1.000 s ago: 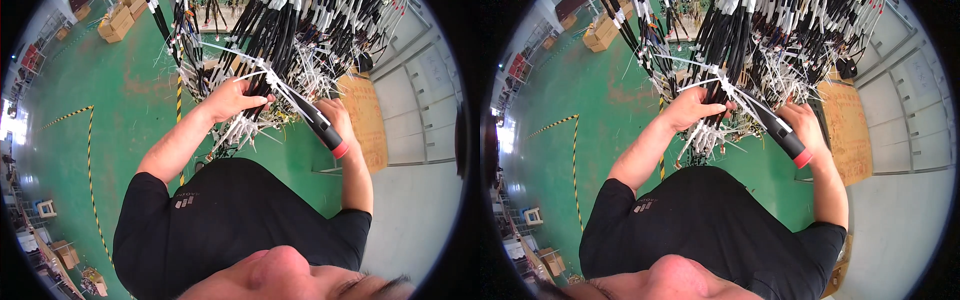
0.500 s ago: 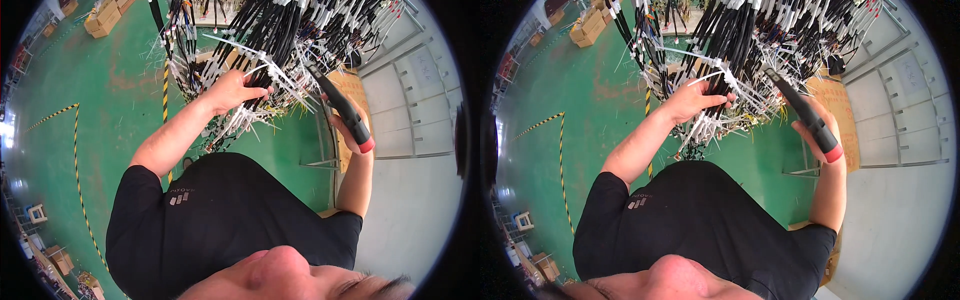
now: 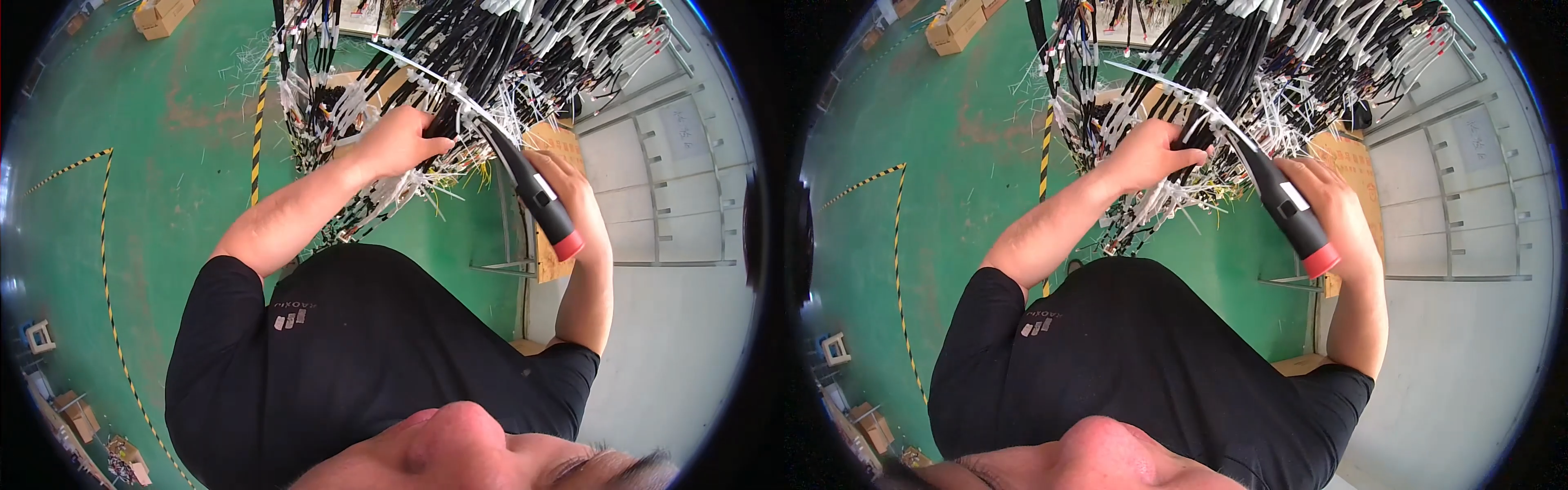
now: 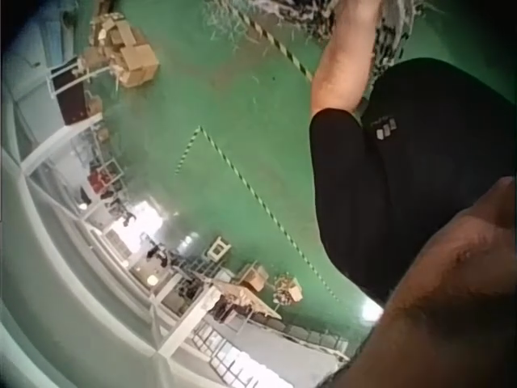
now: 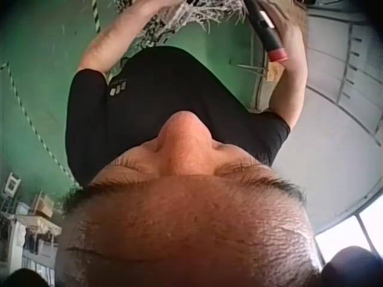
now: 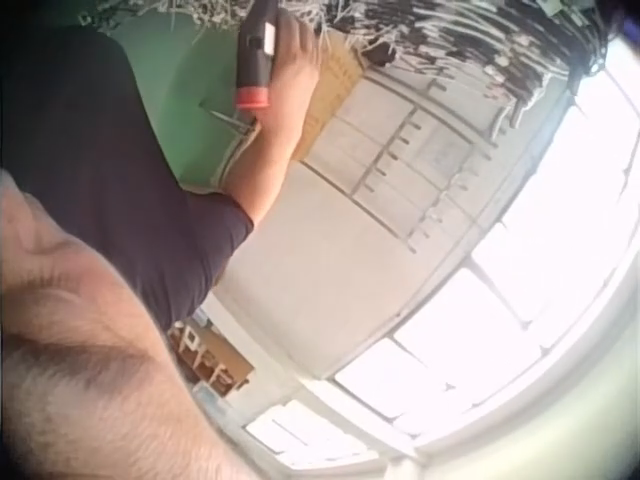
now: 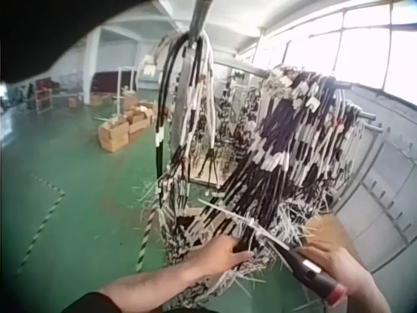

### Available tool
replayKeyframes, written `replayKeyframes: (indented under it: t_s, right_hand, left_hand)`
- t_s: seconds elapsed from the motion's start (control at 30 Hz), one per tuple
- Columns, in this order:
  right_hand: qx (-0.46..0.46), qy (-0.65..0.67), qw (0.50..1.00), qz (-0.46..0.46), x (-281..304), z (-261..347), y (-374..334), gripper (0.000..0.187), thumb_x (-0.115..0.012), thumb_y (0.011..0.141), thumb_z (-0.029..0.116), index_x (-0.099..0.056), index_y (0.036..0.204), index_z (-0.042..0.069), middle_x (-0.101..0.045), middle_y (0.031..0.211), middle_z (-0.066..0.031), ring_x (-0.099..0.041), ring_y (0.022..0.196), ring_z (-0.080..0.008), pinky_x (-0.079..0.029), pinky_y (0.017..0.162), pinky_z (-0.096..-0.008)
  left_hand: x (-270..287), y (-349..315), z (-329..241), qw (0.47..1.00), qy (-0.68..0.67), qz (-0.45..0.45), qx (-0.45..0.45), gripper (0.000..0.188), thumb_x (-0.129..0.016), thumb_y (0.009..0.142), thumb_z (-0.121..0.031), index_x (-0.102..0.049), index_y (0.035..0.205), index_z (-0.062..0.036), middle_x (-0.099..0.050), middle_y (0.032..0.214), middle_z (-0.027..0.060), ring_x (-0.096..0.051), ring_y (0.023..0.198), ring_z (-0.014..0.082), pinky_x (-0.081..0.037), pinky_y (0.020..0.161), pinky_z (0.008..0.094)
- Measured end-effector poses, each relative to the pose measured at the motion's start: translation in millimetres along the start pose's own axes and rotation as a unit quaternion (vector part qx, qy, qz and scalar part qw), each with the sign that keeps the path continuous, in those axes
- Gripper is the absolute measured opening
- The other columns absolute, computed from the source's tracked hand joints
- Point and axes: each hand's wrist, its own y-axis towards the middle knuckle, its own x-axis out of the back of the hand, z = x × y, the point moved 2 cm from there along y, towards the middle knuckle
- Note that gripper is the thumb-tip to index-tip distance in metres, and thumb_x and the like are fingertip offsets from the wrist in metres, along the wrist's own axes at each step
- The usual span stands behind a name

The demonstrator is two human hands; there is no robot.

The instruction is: Tighten and trim cable ties on wire harness bundles using a specialized tensioning tool.

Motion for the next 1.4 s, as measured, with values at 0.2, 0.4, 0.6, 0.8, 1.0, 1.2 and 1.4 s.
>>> replayKeyframes:
  t_s: [0.2, 0.4, 0.6, 0.8, 1.0, 1.2, 1.4]
  right_hand:
    - [0.016, -0.038, 0.999, -0.035, -17.4, 23.9, -2.4, 0.044, -0.068, 0.082, 0.016, -0.065, 0.123, 0.002, -0.067, 0.104, -0.0205, -0.067, 0.1, -0.0427, -0.054, 0.087, -0.0479]
    - [-0.019, -0.079, 0.994, -0.076, -38.2, -5.9, -8.6, 0.012, -0.068, 0.083, 0.011, -0.063, 0.092, 0.006, -0.066, 0.081, -0.014, -0.068, 0.079, -0.0376, -0.053, 0.071, -0.0457]
    - [0.009, -0.052, 0.997, -0.064, -36.1, -9.7, -2.9, 0.041, -0.068, 0.084, 0.017, -0.068, 0.124, 0.005, -0.069, 0.107, -0.0144, -0.067, 0.102, -0.038, -0.052, 0.095, -0.0449]
    - [-0.026, -0.095, 0.993, -0.062, -32.7, -12.8, -5.9, 0.021, -0.068, 0.082, 0.015, -0.068, 0.1, 0.005, -0.067, 0.085, -0.0107, -0.069, 0.088, -0.0358, -0.054, 0.082, -0.0455]
    - [0.058, -0.097, 0.987, -0.114, -38.7, -16.9, -3.4, 0.027, -0.069, 0.082, 0.02, -0.069, 0.105, 0.005, -0.067, 0.089, -0.0122, -0.068, 0.09, -0.0364, -0.053, 0.087, -0.0464]
    - [-0.001, 0.004, 0.999, -0.048, -26.3, -20.4, 1.6, 0.023, -0.075, 0.084, 0.013, -0.067, 0.101, 0.001, -0.066, 0.088, -0.0152, -0.066, 0.084, -0.0374, -0.053, 0.077, -0.0407]
    - [0.037, -0.097, 0.99, -0.091, -36.5, -33.2, -10.8, 0.019, -0.07, 0.081, 0.017, -0.069, 0.096, 0.007, -0.069, 0.089, -0.0117, -0.069, 0.088, -0.0352, -0.053, 0.084, -0.0448]
  left_hand:
    - [-3.2, -8.0, -5.7, 0.993, 0.117, -0.033, -0.002, 0.034, -0.074, 0.096, -0.026, -0.068, 0.085, 0.0048, -0.063, 0.061, 0.0143, -0.056, 0.053, 0.0224, -0.046, 0.055, 0.0401]
    - [0.9, -5.8, -1.7, 0.989, 0.128, -0.052, -0.05, 0.033, -0.075, 0.095, -0.027, -0.07, 0.088, 0.0039, -0.064, 0.064, 0.0168, -0.06, 0.055, 0.0284, -0.047, 0.058, 0.0426]
    - [2.8, -3.4, 0.9, 0.989, 0.135, -0.037, -0.038, 0.033, -0.077, 0.095, -0.03, -0.072, 0.088, 0.0015, -0.067, 0.067, 0.0165, -0.065, 0.06, 0.0289, -0.05, 0.062, 0.0416]
    - [2.1, -6.4, -7.6, 0.991, 0.127, -0.035, -0.014, 0.03, -0.076, 0.095, -0.027, -0.072, 0.089, 0.0018, -0.068, 0.069, 0.0178, -0.067, 0.063, 0.0321, -0.051, 0.063, 0.0434]
    - [1.1, -4.7, -2.1, 0.995, 0.102, -0.006, -0.011, 0.03, -0.076, 0.095, -0.026, -0.07, 0.087, 0.0019, -0.066, 0.067, 0.0191, -0.065, 0.062, 0.0367, -0.05, 0.063, 0.0457]
    - [3.7, -8.2, -5.9, 0.99, 0.135, -0.033, -0.039, 0.04, -0.078, 0.094, -0.032, -0.071, 0.087, 0.007, -0.064, 0.065, 0.0172, -0.061, 0.056, 0.0232, -0.048, 0.057, 0.0406]
    - [4.5, -1.2, 2.0, 0.992, 0.12, -0.019, -0.026, 0.033, -0.077, 0.093, -0.029, -0.072, 0.089, 0.0026, -0.067, 0.071, 0.0216, -0.067, 0.065, 0.0368, -0.051, 0.065, 0.0453]
